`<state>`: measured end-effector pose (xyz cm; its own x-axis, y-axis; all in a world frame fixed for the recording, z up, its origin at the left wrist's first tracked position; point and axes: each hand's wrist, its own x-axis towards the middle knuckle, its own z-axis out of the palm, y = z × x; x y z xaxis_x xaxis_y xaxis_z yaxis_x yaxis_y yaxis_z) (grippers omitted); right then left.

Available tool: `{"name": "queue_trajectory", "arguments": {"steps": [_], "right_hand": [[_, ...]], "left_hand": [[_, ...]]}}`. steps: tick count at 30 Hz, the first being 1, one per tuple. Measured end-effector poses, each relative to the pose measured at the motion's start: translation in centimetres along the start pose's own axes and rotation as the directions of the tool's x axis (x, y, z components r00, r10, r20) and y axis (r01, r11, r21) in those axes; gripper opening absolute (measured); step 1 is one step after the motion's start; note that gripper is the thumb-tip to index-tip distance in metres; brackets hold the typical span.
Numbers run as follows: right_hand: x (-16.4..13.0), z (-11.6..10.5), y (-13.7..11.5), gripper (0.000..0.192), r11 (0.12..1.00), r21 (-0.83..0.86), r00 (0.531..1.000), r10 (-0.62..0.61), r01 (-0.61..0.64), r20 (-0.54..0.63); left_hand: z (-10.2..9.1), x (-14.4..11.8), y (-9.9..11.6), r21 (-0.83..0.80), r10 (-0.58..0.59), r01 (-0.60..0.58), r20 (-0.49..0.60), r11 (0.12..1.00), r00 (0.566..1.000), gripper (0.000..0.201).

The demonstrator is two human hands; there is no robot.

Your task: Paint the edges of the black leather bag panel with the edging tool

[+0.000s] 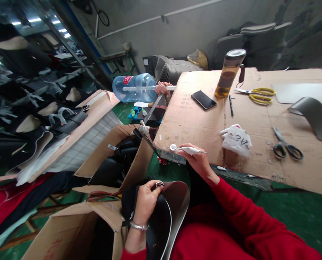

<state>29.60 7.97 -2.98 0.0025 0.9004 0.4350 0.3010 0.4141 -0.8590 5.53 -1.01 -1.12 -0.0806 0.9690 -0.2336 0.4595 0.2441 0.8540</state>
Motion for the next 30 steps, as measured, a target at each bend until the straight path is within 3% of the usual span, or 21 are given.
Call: {"name": "queue_trajectory", "arguments": {"steps": [4, 10, 13, 18, 25, 27, 30], "right_hand": [[0.2, 0.4, -0.1, 0.033, 0.997, -0.077, 1.0, -0.029, 0.029, 0.004], [0.2, 1.0, -1.0, 0.029, 0.963, -0.178, 0.98, -0.199, 0.201, 0.032], [0.2, 1.0, -0.9, 0.031, 0.987, -0.129, 0.995, -0.098, 0.095, -0.02], [0.3, 0.2, 0.0, 0.042, 0.985, 0.121, 0.982, 0.139, -0.124, -0.125], [0.7, -1.8, -0.4, 0.038, 0.912, 0.384, 0.924, 0.263, -0.144, -0.279], [0.4, -2.0, -1.0, 0.038, 0.877, 0.456, 0.929, 0.284, -0.15, -0.239], [-0.8, -1.3, -1.9, 0.036, 0.785, 0.57, 0.955, 0.298, -0.243, -0.003]], "left_hand": [[-0.1, 0.0, -0.4, -0.006, -0.001, 0.001, -0.019, 1.0, 1.0, 0.024], [-0.1, -0.1, -0.6, -0.017, 0.018, -0.019, -0.036, 1.0, 0.999, 0.022], [-0.1, -0.2, -0.6, -0.024, 0.025, -0.026, -0.033, 0.999, 0.999, 0.022], [-0.2, -0.5, -0.5, -0.03, 0.016, -0.017, -0.033, 0.999, 0.999, 0.021], [0.2, -0.8, -0.7, -0.069, 0.0, -0.001, -0.027, 0.998, 1.0, 0.02], [0.3, -0.8, -0.7, -0.08, -0.001, -0.001, -0.021, 0.997, 1.0, 0.02], [0.5, -0.8, -0.5, -0.095, 0.007, -0.009, -0.019, 0.995, 1.0, 0.018]]}}
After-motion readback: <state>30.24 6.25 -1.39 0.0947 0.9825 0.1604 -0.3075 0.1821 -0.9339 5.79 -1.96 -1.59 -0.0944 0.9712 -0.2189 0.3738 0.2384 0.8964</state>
